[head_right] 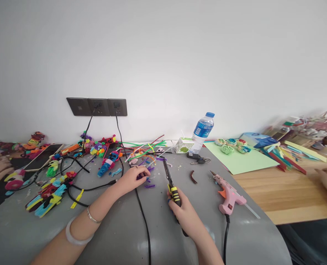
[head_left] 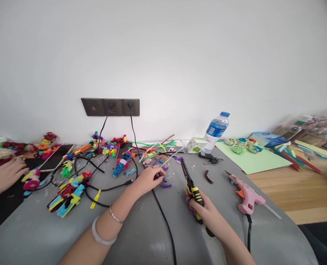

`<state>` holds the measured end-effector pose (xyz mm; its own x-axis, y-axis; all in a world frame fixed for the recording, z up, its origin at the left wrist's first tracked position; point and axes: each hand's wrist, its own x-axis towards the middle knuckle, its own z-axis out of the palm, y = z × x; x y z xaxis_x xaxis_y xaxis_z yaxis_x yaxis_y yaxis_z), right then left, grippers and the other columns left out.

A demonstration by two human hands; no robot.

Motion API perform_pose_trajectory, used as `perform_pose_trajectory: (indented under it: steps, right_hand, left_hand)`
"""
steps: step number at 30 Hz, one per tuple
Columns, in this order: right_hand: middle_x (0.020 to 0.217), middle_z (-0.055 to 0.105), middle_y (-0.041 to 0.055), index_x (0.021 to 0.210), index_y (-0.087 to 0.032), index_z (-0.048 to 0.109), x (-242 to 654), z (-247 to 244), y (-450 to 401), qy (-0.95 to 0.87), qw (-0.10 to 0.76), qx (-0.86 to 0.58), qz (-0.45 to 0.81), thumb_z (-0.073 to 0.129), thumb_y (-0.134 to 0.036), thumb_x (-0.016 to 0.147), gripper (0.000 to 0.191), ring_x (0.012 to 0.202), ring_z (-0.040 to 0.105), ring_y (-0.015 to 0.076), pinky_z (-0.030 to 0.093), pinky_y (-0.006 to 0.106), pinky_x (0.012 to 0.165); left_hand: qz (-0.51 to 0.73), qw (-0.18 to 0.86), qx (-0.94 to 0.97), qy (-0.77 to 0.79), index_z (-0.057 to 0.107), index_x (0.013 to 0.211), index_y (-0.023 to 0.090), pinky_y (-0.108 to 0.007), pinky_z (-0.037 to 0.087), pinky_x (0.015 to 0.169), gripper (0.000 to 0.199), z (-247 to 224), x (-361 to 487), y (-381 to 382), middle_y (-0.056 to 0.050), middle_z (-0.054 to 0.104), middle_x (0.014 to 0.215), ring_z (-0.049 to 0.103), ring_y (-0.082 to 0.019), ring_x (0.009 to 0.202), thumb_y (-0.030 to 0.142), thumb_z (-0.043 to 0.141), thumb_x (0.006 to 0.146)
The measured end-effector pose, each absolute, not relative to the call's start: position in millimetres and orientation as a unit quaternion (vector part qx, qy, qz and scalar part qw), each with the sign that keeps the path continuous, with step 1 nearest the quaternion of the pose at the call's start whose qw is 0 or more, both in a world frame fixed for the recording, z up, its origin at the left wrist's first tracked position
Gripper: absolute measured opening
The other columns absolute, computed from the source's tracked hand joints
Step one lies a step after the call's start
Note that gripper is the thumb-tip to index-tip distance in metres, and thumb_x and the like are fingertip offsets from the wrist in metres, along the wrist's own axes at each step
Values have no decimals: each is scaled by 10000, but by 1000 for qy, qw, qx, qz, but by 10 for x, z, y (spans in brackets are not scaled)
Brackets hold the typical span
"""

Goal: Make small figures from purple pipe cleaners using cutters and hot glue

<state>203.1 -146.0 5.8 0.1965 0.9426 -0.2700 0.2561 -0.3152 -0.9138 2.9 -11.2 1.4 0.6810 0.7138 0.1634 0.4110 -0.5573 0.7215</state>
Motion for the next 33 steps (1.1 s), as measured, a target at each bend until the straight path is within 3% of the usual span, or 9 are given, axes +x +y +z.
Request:
perform_pose_trajectory:
  steps: [17,23,33]
  right_hand:
    - [717,526,-16,915,-200,538,2038,46,-1469,-450,382,-670,451,542,-371,667,301,617,481,152,406,275,586]
    - [682,517,-23,906,-194,545,2032,39,-1458,-445,382,-672,452,541,-389,657,316,591,468,148,400,276,576]
    - [671,512,-26,889,-196,546,2025,59,-1462,-446,384,-671,451,539,-380,653,299,578,470,145,398,270,557]
  left_hand:
    - [231,313,868,308,665,982,204,-321,473,853,246,14,29,-119,-45,686,1026,609,-197,933,93,571,783]
    - [259,268,896,240,685,839,193,-358,445,974,194,9,42,-132,-42,715,1009,627,-192,992,64,546,801]
    - [272,217,906,241,709,1006,202,-388,464,982,273,1,62,-155,-46,711,1119,609,-214,1038,89,536,827]
